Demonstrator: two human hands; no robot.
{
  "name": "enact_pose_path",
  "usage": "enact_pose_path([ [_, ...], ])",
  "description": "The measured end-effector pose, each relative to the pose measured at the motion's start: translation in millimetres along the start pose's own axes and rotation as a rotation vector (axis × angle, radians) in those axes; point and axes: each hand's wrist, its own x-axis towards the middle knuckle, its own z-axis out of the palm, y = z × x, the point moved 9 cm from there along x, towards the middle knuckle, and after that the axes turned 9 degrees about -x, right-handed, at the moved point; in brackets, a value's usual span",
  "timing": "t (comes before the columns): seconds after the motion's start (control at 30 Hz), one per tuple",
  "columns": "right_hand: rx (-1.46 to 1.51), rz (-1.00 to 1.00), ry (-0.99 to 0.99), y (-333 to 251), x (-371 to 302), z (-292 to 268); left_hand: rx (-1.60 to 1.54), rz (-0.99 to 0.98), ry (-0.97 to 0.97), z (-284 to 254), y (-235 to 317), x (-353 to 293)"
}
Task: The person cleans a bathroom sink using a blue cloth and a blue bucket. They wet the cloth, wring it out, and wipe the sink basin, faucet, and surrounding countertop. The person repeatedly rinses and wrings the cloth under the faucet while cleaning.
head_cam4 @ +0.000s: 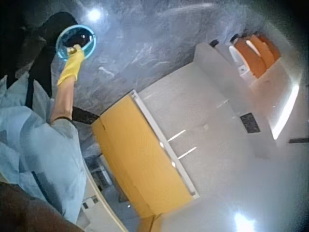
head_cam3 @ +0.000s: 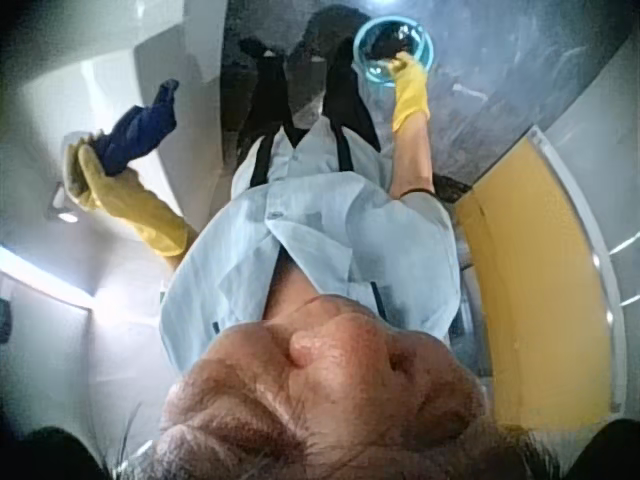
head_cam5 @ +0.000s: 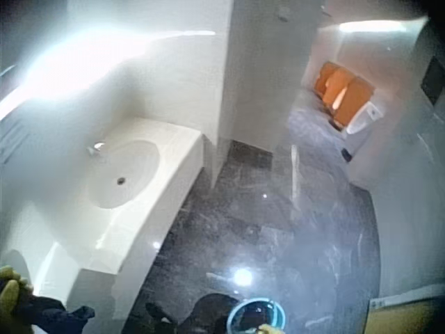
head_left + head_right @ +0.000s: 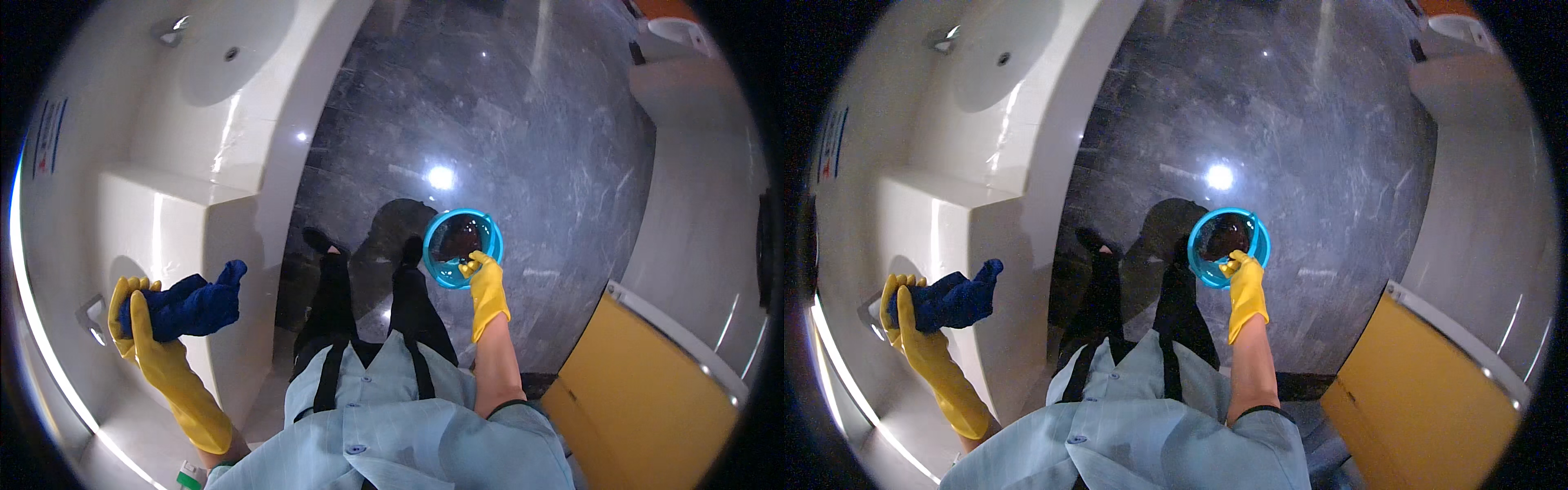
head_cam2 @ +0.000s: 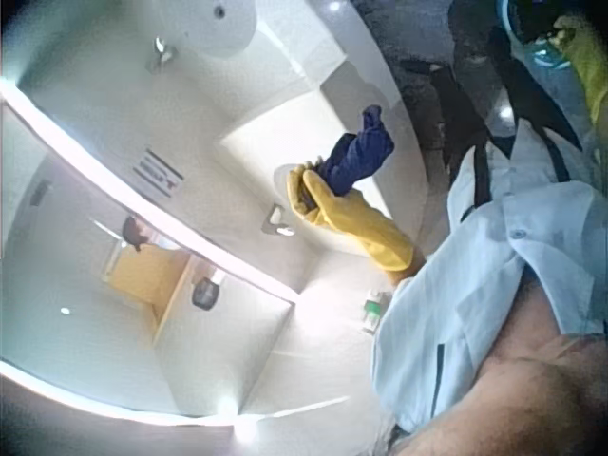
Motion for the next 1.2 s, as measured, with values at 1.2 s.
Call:
enact_pose_path([
  [1.2, -0.072, -0.114, -0.9, -44, -41, 34, -0.214, -0.59, -0.417, 323, -218, -224],
])
